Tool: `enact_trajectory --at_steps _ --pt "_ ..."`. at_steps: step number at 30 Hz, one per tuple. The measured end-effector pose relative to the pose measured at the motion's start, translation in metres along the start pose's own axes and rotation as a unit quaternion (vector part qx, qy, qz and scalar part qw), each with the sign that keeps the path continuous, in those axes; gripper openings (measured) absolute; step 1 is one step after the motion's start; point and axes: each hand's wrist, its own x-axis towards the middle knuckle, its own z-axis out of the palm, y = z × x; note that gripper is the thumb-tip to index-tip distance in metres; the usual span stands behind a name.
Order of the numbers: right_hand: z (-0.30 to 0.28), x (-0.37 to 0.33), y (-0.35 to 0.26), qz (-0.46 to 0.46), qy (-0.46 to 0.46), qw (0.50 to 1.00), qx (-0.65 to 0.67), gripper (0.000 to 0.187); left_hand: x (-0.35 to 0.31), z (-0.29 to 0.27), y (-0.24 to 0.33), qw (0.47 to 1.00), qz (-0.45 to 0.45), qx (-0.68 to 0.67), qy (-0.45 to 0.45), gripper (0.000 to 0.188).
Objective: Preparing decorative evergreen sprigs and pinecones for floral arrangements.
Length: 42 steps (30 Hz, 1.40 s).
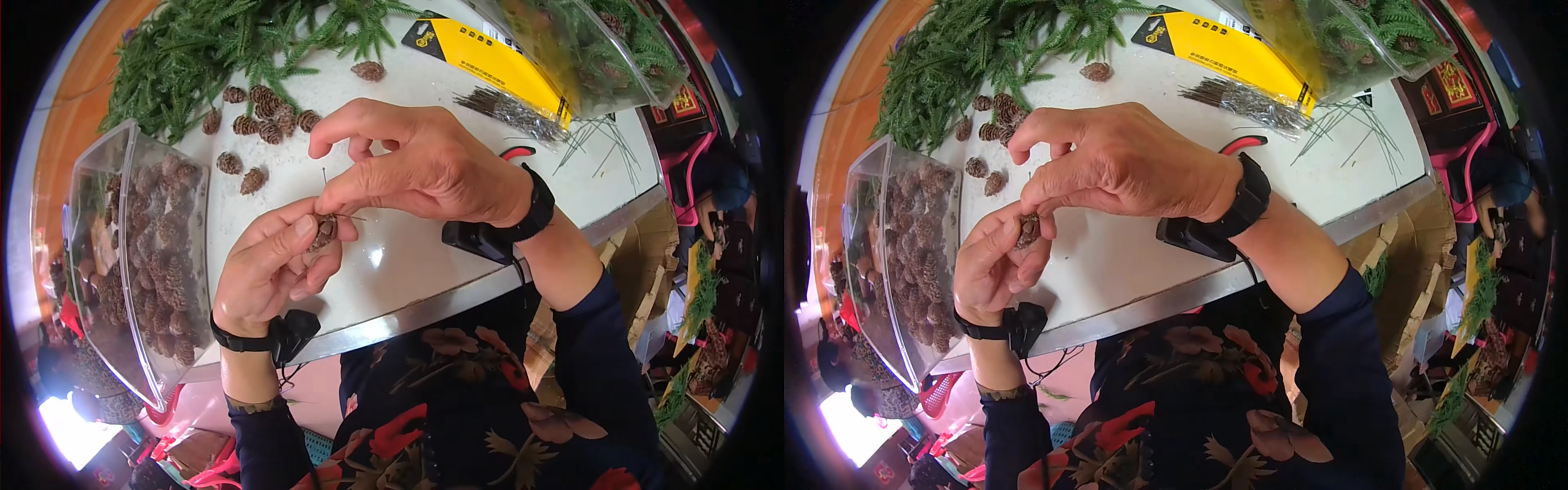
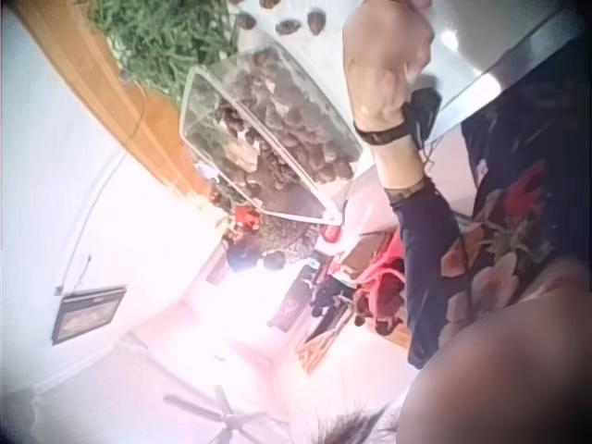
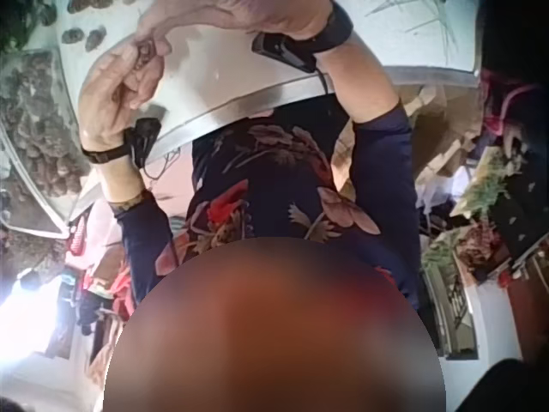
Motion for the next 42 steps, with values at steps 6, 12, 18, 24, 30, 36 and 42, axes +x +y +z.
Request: enact_trajectory --at_steps 6,12,18,24,30,36,42 --pt "0.007 0.0 -0.003 0.006 0.012 0.996 -0.085 0.018 0.0 0.01 0.0 0.996 0.024 0.069 0.059 0.033" --pt "0.02 -0.004 -0.012 0.155 0.007 0.976 -0.154 0.018 0.007 0.026 -0.013 0.874 0.13 0.409 0.227 0.022" --pt "0.014 -0.005 -0.008 0.325 0.061 0.939 0.098 0.016 0.01 0.021 -0.004 0.93 0.098 0.28 0.217 0.019" --pt "0.009 -0.005 -0.008 0.36 -0.016 0.924 0.123 0.013 0.01 0.017 -0.004 0.963 0.072 0.2 0.167 0.017" --pt "0.004 -0.001 -0.017 0.364 -0.019 0.925 0.105 0.014 0.007 0.014 -0.004 0.978 0.028 0.165 0.124 0.017" --pt "-0.003 -0.004 -0.01 0.436 -0.035 0.897 0.058 0.019 0.011 0.009 -0.014 0.962 0.064 0.217 0.151 0.022" --pt "-0.018 -0.007 0.008 0.443 0.046 0.895 -0.011 0.023 0.014 0.006 -0.01 0.934 0.134 0.238 0.231 0.02"
